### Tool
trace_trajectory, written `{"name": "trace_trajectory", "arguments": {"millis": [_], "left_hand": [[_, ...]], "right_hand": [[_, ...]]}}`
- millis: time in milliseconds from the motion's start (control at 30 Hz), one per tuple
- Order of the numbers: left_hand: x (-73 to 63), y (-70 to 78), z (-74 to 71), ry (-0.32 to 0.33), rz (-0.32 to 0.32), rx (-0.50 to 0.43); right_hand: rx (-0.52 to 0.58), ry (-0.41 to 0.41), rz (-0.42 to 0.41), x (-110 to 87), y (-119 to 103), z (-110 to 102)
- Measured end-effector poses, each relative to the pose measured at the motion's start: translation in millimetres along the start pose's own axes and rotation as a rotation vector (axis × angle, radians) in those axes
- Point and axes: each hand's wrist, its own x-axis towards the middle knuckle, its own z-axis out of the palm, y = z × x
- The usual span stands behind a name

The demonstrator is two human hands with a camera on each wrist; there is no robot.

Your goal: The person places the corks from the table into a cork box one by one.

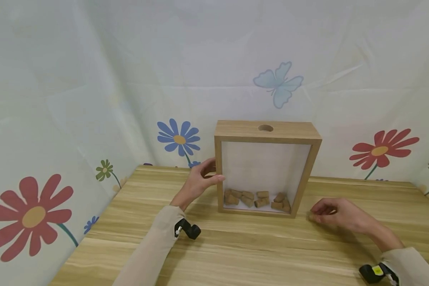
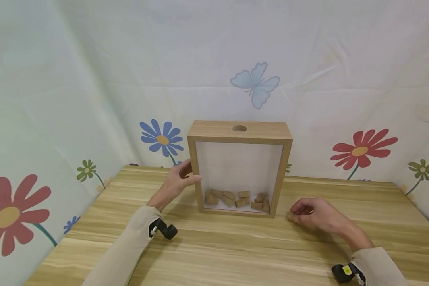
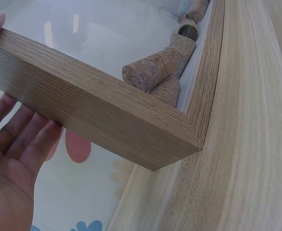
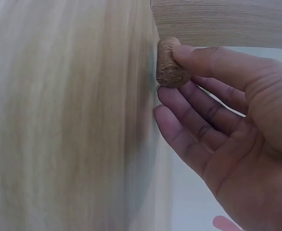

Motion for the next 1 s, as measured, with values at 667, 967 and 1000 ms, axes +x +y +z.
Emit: {"name": "trace_trajectory", "arguments": {"millis": [667, 967, 1000], "left_hand": [[-0.6, -1.3, 0.4, -0.001, -0.003, -0.019], [-0.3, -2.2, -0.2, -0.001, -0.011, -0.020], [-0.2, -2.2, -0.5, -0.001, -0.013, -0.019]], "right_hand": [[0.016, 0.332, 0.012, -3.2, -45.6, -46.0], [0.018, 0.553, -0.075, 4.8, -86.7, -86.8], [0.015, 0.577, -0.081, 7.4, -93.3, -91.3]]}}
